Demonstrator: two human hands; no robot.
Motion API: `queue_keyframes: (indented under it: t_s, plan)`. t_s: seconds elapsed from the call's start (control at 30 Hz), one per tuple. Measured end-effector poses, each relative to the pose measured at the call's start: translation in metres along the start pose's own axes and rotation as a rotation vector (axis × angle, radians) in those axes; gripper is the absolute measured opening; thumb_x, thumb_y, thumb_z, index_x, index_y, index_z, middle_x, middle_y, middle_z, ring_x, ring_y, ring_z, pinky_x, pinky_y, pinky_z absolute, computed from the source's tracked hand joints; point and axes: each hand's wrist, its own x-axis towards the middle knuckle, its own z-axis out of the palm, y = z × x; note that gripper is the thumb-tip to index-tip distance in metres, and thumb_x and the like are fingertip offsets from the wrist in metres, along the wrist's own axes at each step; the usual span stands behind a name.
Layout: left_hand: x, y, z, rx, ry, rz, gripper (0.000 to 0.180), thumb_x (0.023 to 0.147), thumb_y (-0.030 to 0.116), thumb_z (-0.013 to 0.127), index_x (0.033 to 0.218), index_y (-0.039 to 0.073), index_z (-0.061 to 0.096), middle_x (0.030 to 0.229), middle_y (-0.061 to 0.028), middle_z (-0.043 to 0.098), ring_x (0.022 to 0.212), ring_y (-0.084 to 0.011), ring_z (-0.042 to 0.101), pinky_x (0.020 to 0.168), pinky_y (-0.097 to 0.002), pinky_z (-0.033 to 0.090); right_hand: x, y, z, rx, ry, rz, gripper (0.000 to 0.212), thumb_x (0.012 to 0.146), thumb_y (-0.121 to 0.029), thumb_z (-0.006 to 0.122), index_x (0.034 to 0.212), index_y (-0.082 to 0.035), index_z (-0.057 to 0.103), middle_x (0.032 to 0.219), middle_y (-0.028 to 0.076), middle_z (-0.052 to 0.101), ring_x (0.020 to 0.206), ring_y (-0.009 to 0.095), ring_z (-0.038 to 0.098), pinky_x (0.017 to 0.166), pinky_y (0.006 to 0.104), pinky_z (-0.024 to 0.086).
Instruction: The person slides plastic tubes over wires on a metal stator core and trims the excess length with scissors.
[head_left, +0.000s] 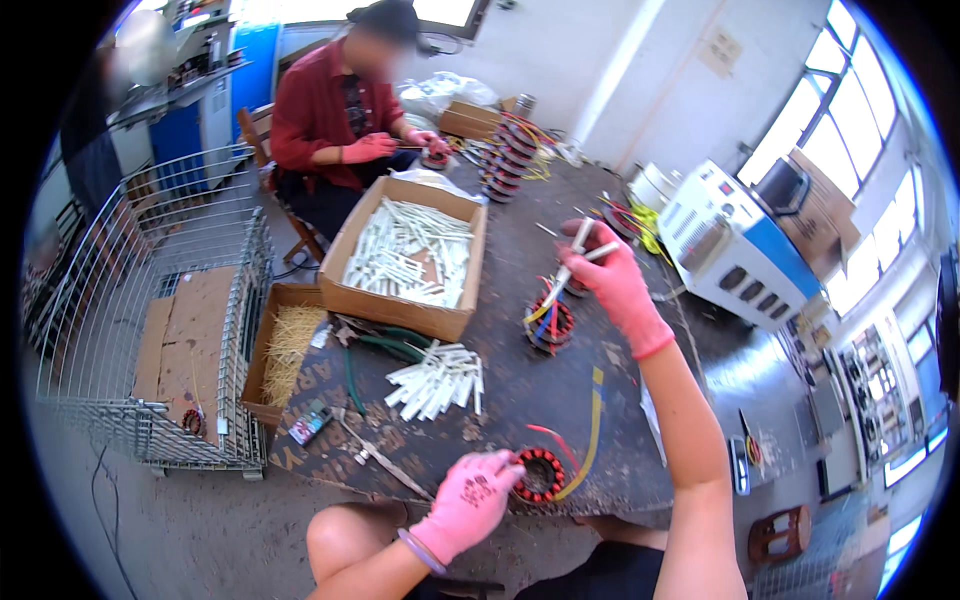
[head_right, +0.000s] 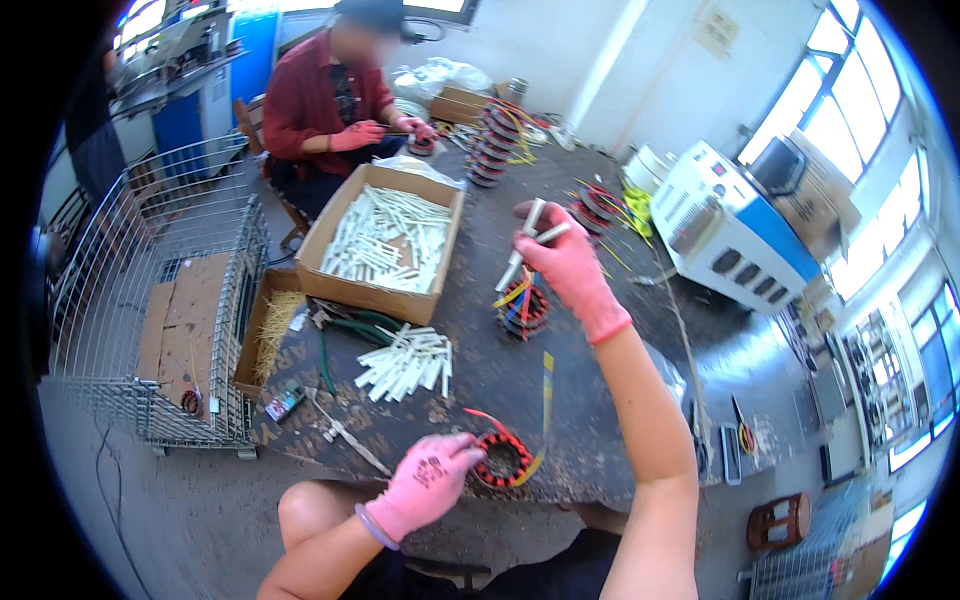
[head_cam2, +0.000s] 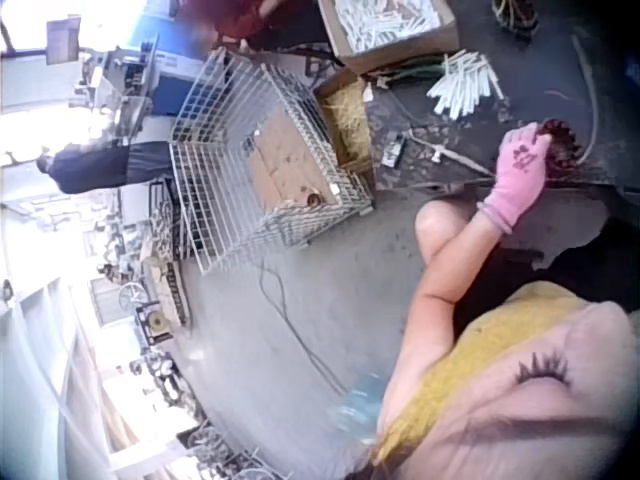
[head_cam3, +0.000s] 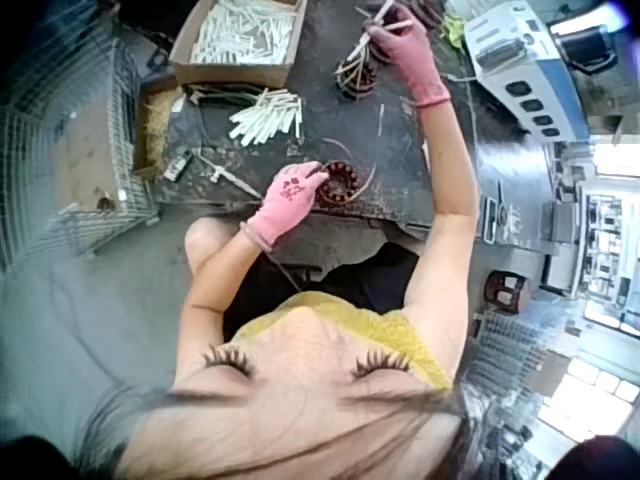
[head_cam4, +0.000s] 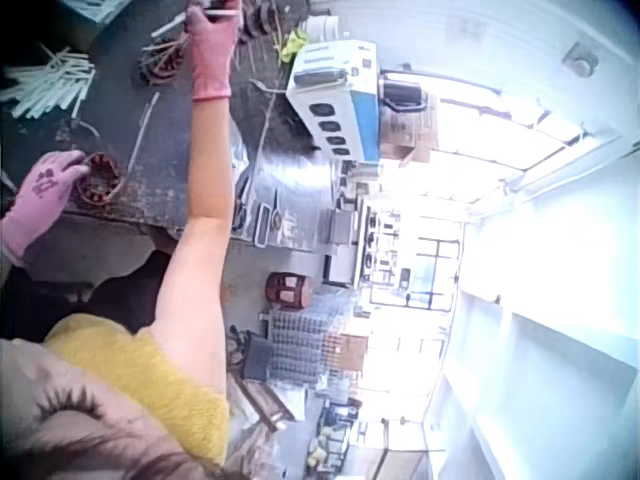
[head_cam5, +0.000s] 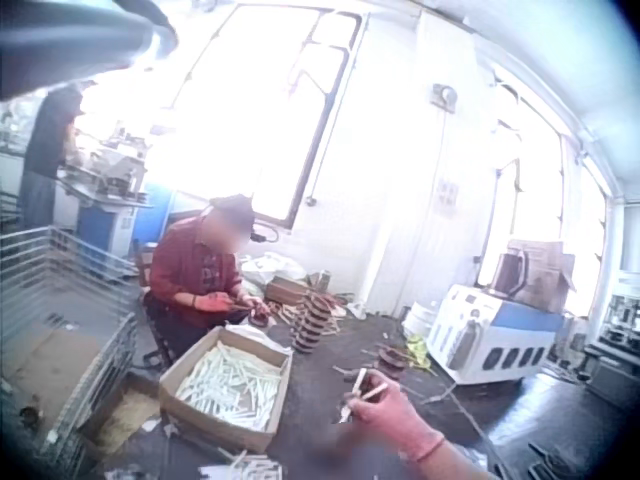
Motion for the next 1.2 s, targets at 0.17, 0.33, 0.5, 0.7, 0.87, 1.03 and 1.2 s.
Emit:
queue_keyframes:
  t_s: [0.17,0.33,0.5,0.7,0.87,1.03,1.2]
  plan:
    - [0.035,0.023,-0.002,-0.174,0.219,0.060,0.032,0.084,-0.005,0.058,0.115,0.003,0.059,0.108,-0.0187,0.061,0.097,-0.0368,0.061,0.083,-0.0425,0.052,-0.144,0.049,-0.098,-0.327,0.320,0.178,0.013,0.087,-0.007,0.065,0.099,-0.004,0.067,0.078,-0.001,0.064,0.068,0.005,0.057,0.058,0.0231,0.047]
    - [0.043,0.008,0.024,-0.412,0.424,-0.089,0.028,0.095,0.002,0.056,0.122,-0.002,0.055,0.116,-0.0131,0.060,0.102,-0.0231,0.061,0.088,-0.0335,0.051,-0.250,0.127,-0.071,-0.312,0.226,0.320,0.016,0.084,-0.011,0.069,0.095,-0.002,0.063,0.083,0.005,0.063,0.075,0.011,0.061,0.068,0.0286,0.050]
    - [0.054,0.009,0.001,-1.265,-0.030,-0.361,0.039,0.096,0.015,0.062,0.130,-0.002,0.053,0.117,-0.0122,0.063,0.107,-0.0204,0.062,0.094,-0.0357,0.050,-0.267,0.123,-0.062,-0.124,0.284,0.515,0.036,0.082,-0.014,0.074,0.113,-0.003,0.059,0.085,0.008,0.064,0.072,0.014,0.063,0.066,0.0300,0.051]
    - [0.066,0.021,-0.027,-0.795,-0.570,-0.256,0.097,0.059,0.026,0.085,0.142,0.003,0.041,0.133,-0.0102,0.052,0.125,-0.0241,0.050,0.108,-0.0384,0.038,-0.271,0.134,-0.042,-0.149,0.302,0.307,0.047,0.080,-0.011,0.076,0.122,-0.004,0.057,0.088,0.007,0.064,0.075,0.015,0.062,0.070,0.0304,0.052]
    - [0.064,0.056,-0.001,-0.202,-0.484,-0.100,0.082,0.063,0.025,0.088,0.133,0.005,0.051,0.130,-0.0115,0.051,0.117,-0.0261,0.054,0.099,-0.0354,0.043,-0.287,0.157,-0.038,-0.137,0.270,0.272,0.027,0.084,-0.017,0.074,0.106,-0.005,0.066,0.086,0.007,0.063,0.074,0.018,0.061,0.068,0.0313,0.050]
    - [0.056,0.060,0.024,-0.197,-0.335,-0.129,0.032,0.083,0.021,0.075,0.109,0.004,0.067,0.101,-0.0106,0.065,0.091,-0.0267,0.063,0.084,-0.0370,0.050,-0.287,0.138,-0.042,-0.111,0.277,0.362,0.025,0.086,-0.025,0.071,0.098,-0.004,0.068,0.089,0.010,0.062,0.079,0.023,0.062,0.070,0.0349,0.048]
    - [0.060,0.062,0.033,-0.293,-0.163,-0.032,0.022,0.090,0.022,0.067,0.106,0.007,0.069,0.088,-0.0108,0.063,0.082,-0.0295,0.064,0.074,-0.0382,0.050,-0.290,0.144,-0.045,-0.296,0.263,0.347,0.029,0.088,-0.030,0.069,0.097,-0.003,0.067,0.086,0.013,0.061,0.074,0.026,0.060,0.067,0.0359,0.047]
